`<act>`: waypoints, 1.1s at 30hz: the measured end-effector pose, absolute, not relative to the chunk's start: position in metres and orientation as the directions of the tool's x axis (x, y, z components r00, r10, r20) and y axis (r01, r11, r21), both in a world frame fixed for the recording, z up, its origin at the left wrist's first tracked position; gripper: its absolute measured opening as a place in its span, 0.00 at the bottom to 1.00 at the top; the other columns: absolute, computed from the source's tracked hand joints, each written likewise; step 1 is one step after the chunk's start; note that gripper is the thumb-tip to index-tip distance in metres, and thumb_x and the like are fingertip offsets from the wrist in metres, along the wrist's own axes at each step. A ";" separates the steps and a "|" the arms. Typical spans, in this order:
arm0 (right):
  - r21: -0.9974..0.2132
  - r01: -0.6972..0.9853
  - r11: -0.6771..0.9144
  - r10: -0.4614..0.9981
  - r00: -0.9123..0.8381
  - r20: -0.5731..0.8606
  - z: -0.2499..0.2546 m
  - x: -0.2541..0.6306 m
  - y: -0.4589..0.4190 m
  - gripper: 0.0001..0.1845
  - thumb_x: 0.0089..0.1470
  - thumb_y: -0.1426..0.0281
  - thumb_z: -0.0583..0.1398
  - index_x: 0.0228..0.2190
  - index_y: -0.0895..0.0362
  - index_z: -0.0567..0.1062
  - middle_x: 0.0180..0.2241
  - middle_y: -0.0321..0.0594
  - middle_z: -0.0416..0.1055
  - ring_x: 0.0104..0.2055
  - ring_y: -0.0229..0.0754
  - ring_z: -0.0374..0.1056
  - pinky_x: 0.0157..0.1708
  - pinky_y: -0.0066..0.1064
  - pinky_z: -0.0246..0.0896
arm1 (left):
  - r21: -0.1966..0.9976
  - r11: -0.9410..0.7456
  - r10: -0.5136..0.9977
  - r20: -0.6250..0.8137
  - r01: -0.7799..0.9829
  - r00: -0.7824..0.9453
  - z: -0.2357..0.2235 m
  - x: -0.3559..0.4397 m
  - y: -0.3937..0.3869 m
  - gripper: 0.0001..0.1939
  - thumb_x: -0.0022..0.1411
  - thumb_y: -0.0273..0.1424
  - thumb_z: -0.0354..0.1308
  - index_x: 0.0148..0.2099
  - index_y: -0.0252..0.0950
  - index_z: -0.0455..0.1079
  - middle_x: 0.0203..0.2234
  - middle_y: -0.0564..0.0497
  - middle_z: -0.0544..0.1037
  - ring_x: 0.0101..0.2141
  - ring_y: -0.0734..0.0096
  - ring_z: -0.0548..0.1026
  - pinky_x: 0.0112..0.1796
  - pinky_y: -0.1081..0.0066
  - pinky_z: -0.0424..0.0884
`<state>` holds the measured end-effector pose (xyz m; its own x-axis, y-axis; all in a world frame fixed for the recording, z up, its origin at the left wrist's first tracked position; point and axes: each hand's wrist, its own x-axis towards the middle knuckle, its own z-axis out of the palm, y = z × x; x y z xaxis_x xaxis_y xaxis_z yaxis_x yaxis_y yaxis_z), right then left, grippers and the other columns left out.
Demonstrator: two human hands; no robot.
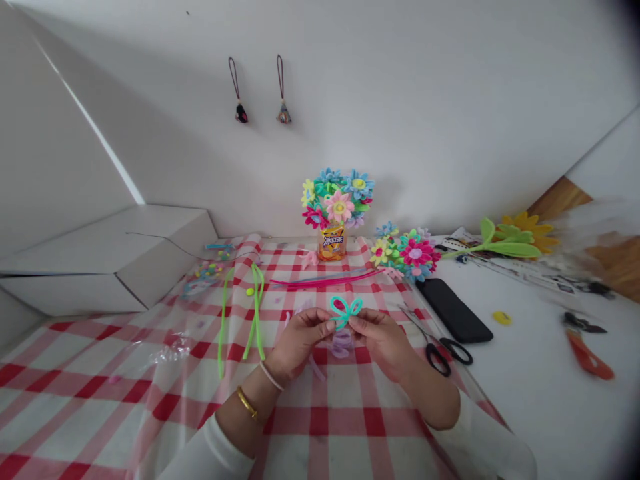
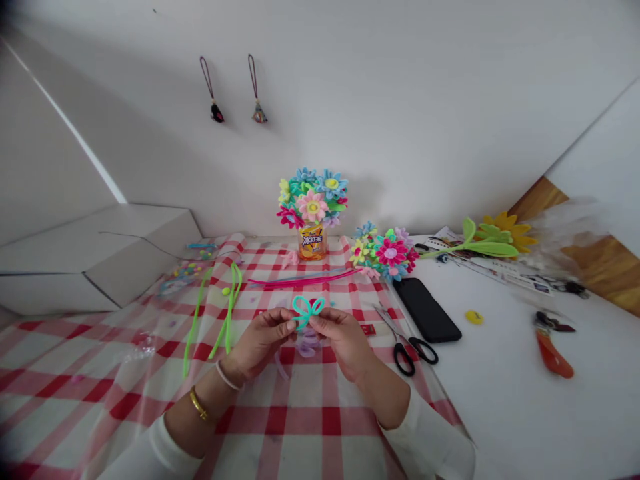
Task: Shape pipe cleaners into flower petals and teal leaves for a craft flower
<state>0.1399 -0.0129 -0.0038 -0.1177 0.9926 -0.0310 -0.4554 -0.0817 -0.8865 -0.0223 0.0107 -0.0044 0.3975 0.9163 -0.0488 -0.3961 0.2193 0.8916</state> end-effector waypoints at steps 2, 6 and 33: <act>-0.894 -0.442 -0.076 0.992 -0.126 -0.022 -0.003 0.140 -0.013 0.04 0.39 0.71 0.67 0.24 0.57 0.78 0.22 0.34 0.71 0.25 0.32 0.62 0.29 0.28 0.55 | 0.898 0.185 0.927 -0.025 -0.399 0.374 -0.004 -0.022 0.011 0.10 0.42 0.29 0.68 0.27 0.32 0.70 0.21 0.55 0.72 0.23 0.79 0.67 0.28 0.75 0.61; -0.894 -0.444 -0.069 0.994 -0.111 -0.021 -0.003 0.140 -0.014 0.04 0.39 0.71 0.67 0.24 0.57 0.78 0.23 0.34 0.72 0.26 0.33 0.63 0.29 0.28 0.56 | 0.900 0.170 0.927 -0.009 -0.402 0.374 -0.003 -0.023 0.010 0.09 0.44 0.29 0.67 0.28 0.32 0.70 0.21 0.54 0.72 0.23 0.79 0.68 0.28 0.75 0.62; -0.935 -0.355 -0.007 0.988 -0.147 0.049 0.002 0.138 -0.019 0.05 0.46 0.68 0.63 0.27 0.57 0.74 0.26 0.36 0.69 0.30 0.37 0.63 0.33 0.31 0.56 | 0.841 0.187 0.922 0.027 -0.508 0.385 -0.001 -0.023 0.007 0.03 0.50 0.27 0.61 0.29 0.33 0.69 0.21 0.54 0.72 0.22 0.77 0.69 0.28 0.74 0.63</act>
<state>0.1380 -0.0191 0.0021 -0.1471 0.9879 0.0488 -0.3549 -0.0066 -0.9349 -0.0227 0.0075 -0.0010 0.3851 0.9225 0.0271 -0.5076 0.1872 0.8410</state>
